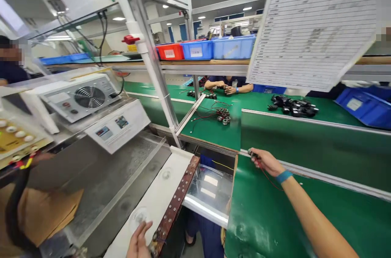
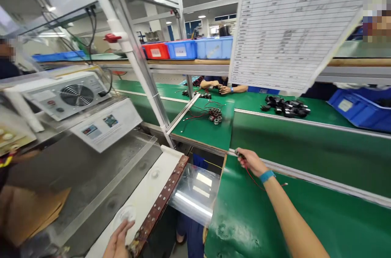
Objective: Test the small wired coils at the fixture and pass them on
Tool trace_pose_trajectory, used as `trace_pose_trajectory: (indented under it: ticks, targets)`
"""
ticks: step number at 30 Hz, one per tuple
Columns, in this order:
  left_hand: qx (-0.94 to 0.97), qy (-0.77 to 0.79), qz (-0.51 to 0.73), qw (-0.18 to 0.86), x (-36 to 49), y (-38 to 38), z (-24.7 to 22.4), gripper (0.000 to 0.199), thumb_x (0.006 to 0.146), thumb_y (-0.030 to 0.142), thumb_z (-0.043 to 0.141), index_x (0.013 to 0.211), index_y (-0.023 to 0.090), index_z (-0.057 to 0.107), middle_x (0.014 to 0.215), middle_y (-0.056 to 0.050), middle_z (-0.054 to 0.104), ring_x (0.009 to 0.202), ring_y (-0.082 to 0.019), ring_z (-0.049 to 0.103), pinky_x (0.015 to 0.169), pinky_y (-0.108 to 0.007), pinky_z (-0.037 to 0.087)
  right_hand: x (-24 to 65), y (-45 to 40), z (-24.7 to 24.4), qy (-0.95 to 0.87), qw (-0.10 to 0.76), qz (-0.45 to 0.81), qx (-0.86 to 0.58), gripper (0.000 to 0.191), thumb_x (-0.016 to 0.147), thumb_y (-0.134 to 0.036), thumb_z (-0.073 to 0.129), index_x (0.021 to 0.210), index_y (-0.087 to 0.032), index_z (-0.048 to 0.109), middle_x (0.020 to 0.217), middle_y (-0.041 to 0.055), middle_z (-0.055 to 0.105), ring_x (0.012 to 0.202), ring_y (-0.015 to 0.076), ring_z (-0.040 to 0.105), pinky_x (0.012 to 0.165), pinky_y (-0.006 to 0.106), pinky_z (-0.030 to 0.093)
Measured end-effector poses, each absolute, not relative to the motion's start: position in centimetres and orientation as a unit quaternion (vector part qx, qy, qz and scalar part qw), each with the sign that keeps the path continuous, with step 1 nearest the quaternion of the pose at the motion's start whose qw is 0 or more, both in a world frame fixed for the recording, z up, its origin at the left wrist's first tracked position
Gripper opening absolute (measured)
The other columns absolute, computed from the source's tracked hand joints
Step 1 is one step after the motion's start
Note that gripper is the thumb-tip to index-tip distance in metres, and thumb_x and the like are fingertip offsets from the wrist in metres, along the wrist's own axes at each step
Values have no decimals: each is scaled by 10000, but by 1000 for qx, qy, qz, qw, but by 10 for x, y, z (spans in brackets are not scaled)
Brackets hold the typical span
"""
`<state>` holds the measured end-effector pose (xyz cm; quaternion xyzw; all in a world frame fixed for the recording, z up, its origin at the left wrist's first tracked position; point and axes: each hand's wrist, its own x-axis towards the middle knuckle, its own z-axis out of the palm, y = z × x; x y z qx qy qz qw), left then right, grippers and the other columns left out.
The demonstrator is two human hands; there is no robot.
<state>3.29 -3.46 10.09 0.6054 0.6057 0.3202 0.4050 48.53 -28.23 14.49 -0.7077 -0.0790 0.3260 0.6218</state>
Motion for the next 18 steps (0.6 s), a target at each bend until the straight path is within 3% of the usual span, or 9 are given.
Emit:
trace_pose_trajectory:
  ticks: [2, 5, 10, 12, 14, 18]
  targets:
    - [606, 545, 345, 465, 55, -51, 116, 511, 825, 599, 466, 1061, 204, 688, 1165, -113, 729, 1248, -342, 566, 1121, -521, 376, 438, -252, 164, -119, 641, 477, -589, 404, 799, -555, 664, 901, -167, 617, 607, -24, 492, 477, 82, 364, 435, 203, 282]
    - [615, 443, 343, 555, 94, -84, 135, 534, 812, 612, 550, 1121, 198, 687, 1248, -127, 690, 1255, -321, 562, 1150, -493, 340, 365, -202, 188, -163, 575, 650, -470, 450, 801, -573, 672, 975, -159, 632, 586, -48, 445, 450, 53, 278, 409, 179, 205]
    - [494, 262, 361, 747, 122, -132, 146, 620, 831, 618, 598, 1274, 184, 617, 1373, -146, 605, 1314, -298, 513, 1145, -430, 345, 253, -106, 197, -252, 473, 757, -373, 434, 787, -576, 676, 916, -172, 583, 583, -59, 454, 438, 41, 263, 402, 162, 187]
    - [418, 247, 376, 789, 111, -143, 142, 593, 863, 635, 544, 1201, 159, 651, 1255, -155, 668, 1225, -290, 578, 1104, -428, 378, 214, -65, 186, -290, 439, 748, -405, 372, 802, -534, 662, 885, -192, 542, 588, -58, 486, 432, 49, 302, 402, 160, 210]
    - [356, 280, 393, 800, 91, -149, 132, 546, 873, 623, 542, 1093, 144, 683, 1014, -139, 735, 1071, -270, 648, 1022, -415, 426, 179, -27, 166, -335, 384, 711, -485, 296, 831, -475, 629, 851, -203, 514, 562, -60, 501, 415, 62, 344, 399, 166, 248]
    - [303, 344, 414, 787, 49, -152, 105, 466, 789, 605, 681, 931, 161, 678, 642, -46, 675, 808, -224, 682, 813, -334, 459, 129, 33, 115, -421, 231, 598, -642, 237, 849, -360, 579, 703, -188, 508, 480, -45, 478, 374, 91, 385, 395, 211, 311]
